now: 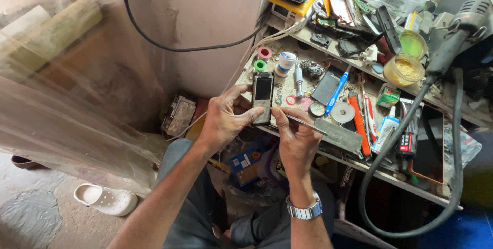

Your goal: The person disassembles a Nokia mobile phone, removes the battery, and uses a metal tool and a toothbrush to clean the internal components and the keypad area. The person then reassembles the phone and tests it by pressing buttons.

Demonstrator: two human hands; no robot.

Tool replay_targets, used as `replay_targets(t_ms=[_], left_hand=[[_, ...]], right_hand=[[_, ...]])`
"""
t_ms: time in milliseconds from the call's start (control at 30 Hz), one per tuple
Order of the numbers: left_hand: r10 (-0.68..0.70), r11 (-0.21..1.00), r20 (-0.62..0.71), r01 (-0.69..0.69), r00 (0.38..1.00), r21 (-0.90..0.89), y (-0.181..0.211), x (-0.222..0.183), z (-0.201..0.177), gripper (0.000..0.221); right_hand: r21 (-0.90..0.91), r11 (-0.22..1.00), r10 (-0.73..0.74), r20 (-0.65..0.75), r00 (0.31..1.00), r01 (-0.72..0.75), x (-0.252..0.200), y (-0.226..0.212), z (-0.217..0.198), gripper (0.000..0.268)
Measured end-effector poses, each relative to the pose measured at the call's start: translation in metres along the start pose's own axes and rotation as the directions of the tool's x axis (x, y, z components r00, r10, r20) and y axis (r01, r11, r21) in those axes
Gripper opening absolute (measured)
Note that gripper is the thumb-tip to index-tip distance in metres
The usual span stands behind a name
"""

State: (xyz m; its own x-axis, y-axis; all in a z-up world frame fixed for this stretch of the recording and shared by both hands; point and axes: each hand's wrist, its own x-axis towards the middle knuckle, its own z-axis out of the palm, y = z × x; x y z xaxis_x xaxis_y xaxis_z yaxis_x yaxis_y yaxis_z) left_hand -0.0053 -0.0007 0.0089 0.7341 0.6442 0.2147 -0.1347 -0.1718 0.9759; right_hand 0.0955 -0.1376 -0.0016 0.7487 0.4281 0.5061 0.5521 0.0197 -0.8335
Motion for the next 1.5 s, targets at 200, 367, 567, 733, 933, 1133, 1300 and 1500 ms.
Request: replay_targets(t_ms=[200,367,567,733,933,1133,1300,1500], left_hand=[[0.003,1.000,0.008,-0.003,1.000,-0.025,0.001,0.000,0.000,0.047],[0.007,1.000,0.010,-0.008,1.000,0.027,0.003,-0.001,-0.001,0.048],[-0.002,1.000,0.009,0.002,1.000,0.014,0.005,-0.001,-0.001,0.049],[-0.017,1.000,0.007,0.017,1.000,0.024,0.004,-0.001,-0.001,0.048],[0.008,1.000,0.004,-0.008,1.000,0.004,0.002,-0.001,-0.001,0.050],[0.006,1.000,0.004,-0.006,1.000,0.013,-0.001,0.000,-0.001,0.049],[0.002,1.000,0.016,-0.001,1.000,-0.027,-0.003,-0.001,-0.001,0.052],[-0.054,0.985,0.036,0.059,0.998,-0.164,-0.015,0.004,-0.002,0.052]], right_hand=[[-0.012,1.000,-0.027,0.004,1.000,0.027,0.000,0.001,-0.001,0.016],[-0.021,1.000,-0.018,0.003,1.000,0.018,0.000,0.000,-0.001,0.016],[-0.020,1.000,-0.020,0.002,1.000,0.020,0.000,0.000,-0.001,0.017],[-0.058,0.998,-0.036,-0.001,0.999,0.036,0.000,0.000,-0.001,0.016],[-0.042,0.999,-0.005,-0.001,1.000,0.005,0.000,0.000,0.000,0.018],[-0.025,0.999,-0.042,0.004,0.999,0.042,-0.001,0.001,0.000,0.018],[0.069,0.996,0.058,0.011,0.998,-0.059,0.001,0.004,0.000,0.020],[0.237,0.961,0.128,0.060,0.990,-0.139,0.002,0.010,-0.003,0.023]])
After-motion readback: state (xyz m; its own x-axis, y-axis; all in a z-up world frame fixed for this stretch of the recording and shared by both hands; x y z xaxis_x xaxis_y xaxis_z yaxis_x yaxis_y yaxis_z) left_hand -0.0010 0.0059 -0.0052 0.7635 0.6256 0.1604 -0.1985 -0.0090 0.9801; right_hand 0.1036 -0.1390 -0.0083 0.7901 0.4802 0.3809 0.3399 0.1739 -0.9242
